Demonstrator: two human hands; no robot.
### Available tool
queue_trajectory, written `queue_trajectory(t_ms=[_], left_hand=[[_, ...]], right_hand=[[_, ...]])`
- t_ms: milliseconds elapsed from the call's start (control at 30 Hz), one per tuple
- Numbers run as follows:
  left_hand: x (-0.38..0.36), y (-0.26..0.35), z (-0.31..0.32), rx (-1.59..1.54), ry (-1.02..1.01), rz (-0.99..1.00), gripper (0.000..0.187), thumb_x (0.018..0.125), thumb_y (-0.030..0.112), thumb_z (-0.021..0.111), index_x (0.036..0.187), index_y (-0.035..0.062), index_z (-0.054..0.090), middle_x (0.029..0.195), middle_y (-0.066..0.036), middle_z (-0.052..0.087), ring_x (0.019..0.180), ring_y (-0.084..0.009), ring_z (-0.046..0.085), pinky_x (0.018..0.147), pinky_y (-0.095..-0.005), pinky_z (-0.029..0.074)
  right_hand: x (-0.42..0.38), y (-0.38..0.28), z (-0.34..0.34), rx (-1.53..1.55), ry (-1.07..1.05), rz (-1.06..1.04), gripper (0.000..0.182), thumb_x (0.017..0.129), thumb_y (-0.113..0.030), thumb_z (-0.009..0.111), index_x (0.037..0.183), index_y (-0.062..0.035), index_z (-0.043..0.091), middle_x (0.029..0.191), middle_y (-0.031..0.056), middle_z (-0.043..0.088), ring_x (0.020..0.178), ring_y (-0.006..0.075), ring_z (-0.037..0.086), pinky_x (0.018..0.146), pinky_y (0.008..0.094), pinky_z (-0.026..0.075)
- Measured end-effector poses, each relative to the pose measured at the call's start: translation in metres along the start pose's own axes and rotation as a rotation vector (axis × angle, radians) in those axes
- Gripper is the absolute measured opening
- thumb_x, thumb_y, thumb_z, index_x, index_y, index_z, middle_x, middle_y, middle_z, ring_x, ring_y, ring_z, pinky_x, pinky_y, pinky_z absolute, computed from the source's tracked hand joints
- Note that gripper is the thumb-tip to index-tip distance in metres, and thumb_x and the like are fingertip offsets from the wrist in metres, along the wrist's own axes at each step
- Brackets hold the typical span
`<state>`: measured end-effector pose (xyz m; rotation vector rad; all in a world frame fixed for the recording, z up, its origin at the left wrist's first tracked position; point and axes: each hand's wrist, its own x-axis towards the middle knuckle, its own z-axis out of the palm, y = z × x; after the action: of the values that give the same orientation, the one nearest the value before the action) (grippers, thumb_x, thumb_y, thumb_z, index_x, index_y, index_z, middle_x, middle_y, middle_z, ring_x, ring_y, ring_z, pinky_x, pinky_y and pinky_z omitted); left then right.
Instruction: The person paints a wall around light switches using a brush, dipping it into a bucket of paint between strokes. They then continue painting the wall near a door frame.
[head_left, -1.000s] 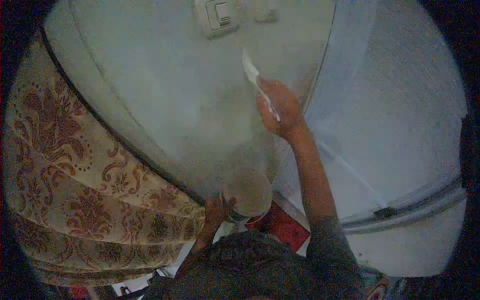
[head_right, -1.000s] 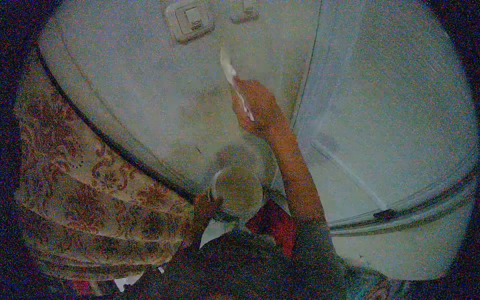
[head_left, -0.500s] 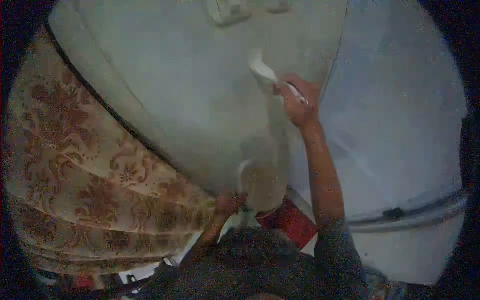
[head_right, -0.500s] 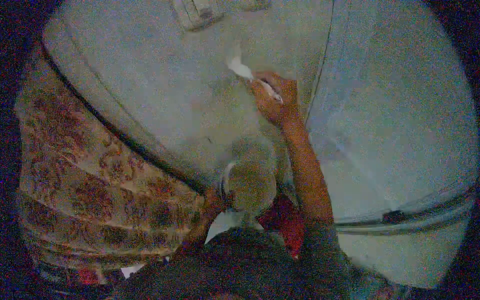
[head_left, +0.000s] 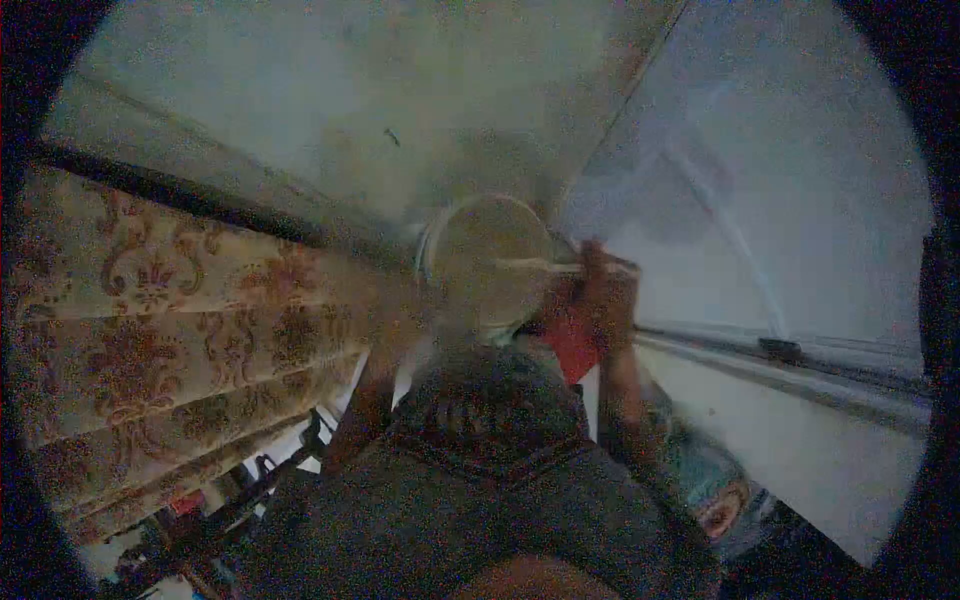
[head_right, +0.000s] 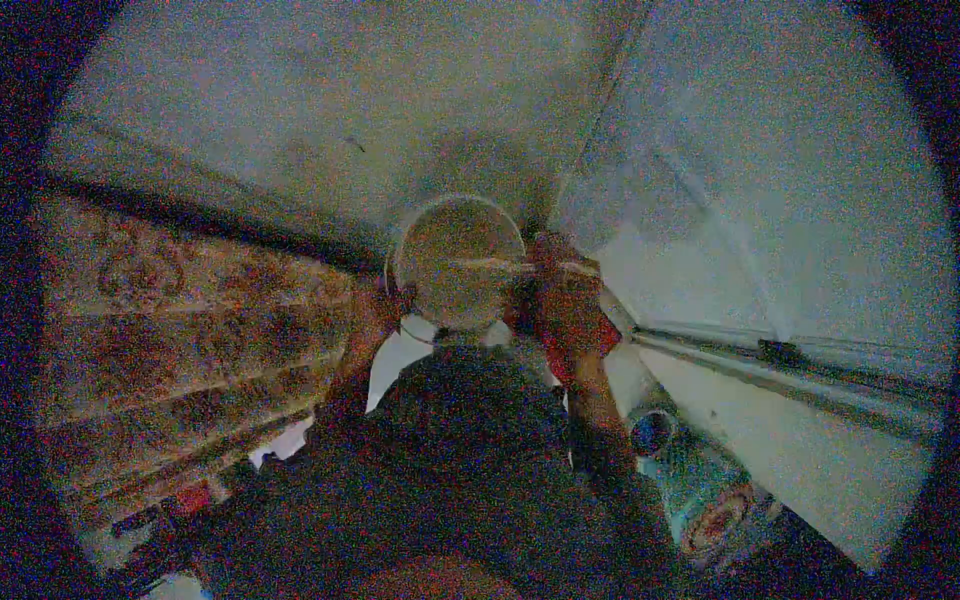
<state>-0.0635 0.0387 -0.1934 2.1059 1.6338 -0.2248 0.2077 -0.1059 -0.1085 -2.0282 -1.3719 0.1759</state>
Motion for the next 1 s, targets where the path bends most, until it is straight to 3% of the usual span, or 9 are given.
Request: queue_trajectory(t_ms=[100,167,200,400,467,633,733,800,1000], left_hand=[[-0.021,0.008,-0.008,-0.474,0.204,0.217,0.030,0.070,0.025,0.074,0.077,-0.0004,0.060,0.067,-0.013,0.063,0.058,-0.0258,0.060,0.059,-0.0377,0.049],[-0.022,0.009,-0.010,-0.464,0.209,0.236,0.030,0.069,0.024,0.074,0.079,-0.0004,0.060,0.069,-0.013,0.063,0.060,-0.0264,0.060,0.060,-0.0380,0.049],[-0.023,0.011,-0.013,-0.455,0.225,0.256,0.030,0.069,0.023,0.075,0.081,-0.0003,0.061,0.072,-0.013,0.063,0.062,-0.0269,0.061,0.061,-0.0382,0.049],[-0.020,0.010,-0.016,-0.375,0.345,0.371,0.038,0.064,0.018,0.077,0.094,-0.0002,0.062,0.085,-0.015,0.065,0.074,-0.0301,0.062,0.068,-0.0399,0.050],[-0.024,0.012,-0.025,-0.439,0.322,0.347,0.037,0.064,0.020,0.077,0.093,0.0006,0.063,0.085,-0.015,0.065,0.074,-0.0300,0.063,0.067,-0.0399,0.050],[-0.041,0.020,-0.035,-0.443,0.210,0.399,0.035,0.065,0.025,0.077,0.088,0.0023,0.065,0.081,-0.014,0.066,0.074,-0.0290,0.064,0.067,-0.0400,0.050],[-0.058,0.042,-0.050,-0.504,0.046,-0.043,0.035,0.066,0.028,0.076,0.087,0.0021,0.065,0.079,-0.013,0.066,0.075,-0.0287,0.064,0.068,-0.0404,0.050],[-0.042,0.013,-0.022,-0.368,0.262,0.251,0.035,0.066,0.029,0.076,0.087,0.0028,0.065,0.076,-0.013,0.065,0.072,-0.0285,0.063,0.067,-0.0409,0.049],[-0.025,-0.023,0.018,-0.408,0.444,0.001,0.042,0.066,0.040,0.076,0.085,0.0048,0.066,0.067,-0.011,0.061,0.069,-0.0281,0.058,0.080,-0.0464,0.044]], right_hand=[[-0.008,-0.029,0.020,-0.276,-0.100,-0.154,0.026,0.087,-0.023,0.057,0.099,-0.0018,0.064,0.073,0.0089,0.065,0.065,0.0175,0.062,0.061,0.0324,0.049],[-0.002,-0.071,0.018,0.925,-0.255,0.637,0.032,0.085,-0.027,0.061,0.107,-0.0035,0.060,0.083,0.0086,0.065,0.074,0.0190,0.061,0.064,0.0340,0.049],[0.001,-0.082,0.022,0.922,-0.255,0.642,0.032,0.085,-0.027,0.061,0.107,-0.0035,0.060,0.083,0.0086,0.065,0.074,0.0190,0.061,0.064,0.0340,0.049],[0.009,-0.026,0.099,0.641,-0.414,0.361,0.040,0.084,-0.026,0.062,0.116,-0.0031,0.054,0.106,0.0134,0.060,0.094,0.0240,0.059,0.078,0.0355,0.049],[0.008,-0.023,0.123,0.348,-0.152,0.065,0.040,0.083,-0.027,0.062,0.115,-0.0035,0.055,0.107,0.0153,0.060,0.098,0.0291,0.058,0.084,0.0372,0.047],[-0.002,-0.011,0.135,0.317,-0.279,0.053,0.041,0.083,-0.027,0.062,0.116,-0.0032,0.054,0.108,0.0158,0.060,0.100,0.0302,0.058,0.085,0.0378,0.047],[-0.007,-0.004,0.146,0.295,-0.381,0.046,0.042,0.083,-0.027,0.062,0.117,-0.0031,0.053,0.109,0.0162,0.059,0.101,0.0310,0.057,0.086,0.0383,0.046],[-0.008,0.000,0.151,0.279,-0.447,0.038,0.043,0.083,-0.028,0.062,0.117,-0.0029,0.052,0.109,0.0164,0.059,0.102,0.0315,0.057,0.087,0.0386,0.046],[-0.017,0.010,0.173,0.252,-0.627,0.020,0.045,0.083,-0.028,0.062,0.119,-0.0026,0.051,0.111,0.0171,0.059,0.104,0.0328,0.056,0.088,0.0395,0.045]])
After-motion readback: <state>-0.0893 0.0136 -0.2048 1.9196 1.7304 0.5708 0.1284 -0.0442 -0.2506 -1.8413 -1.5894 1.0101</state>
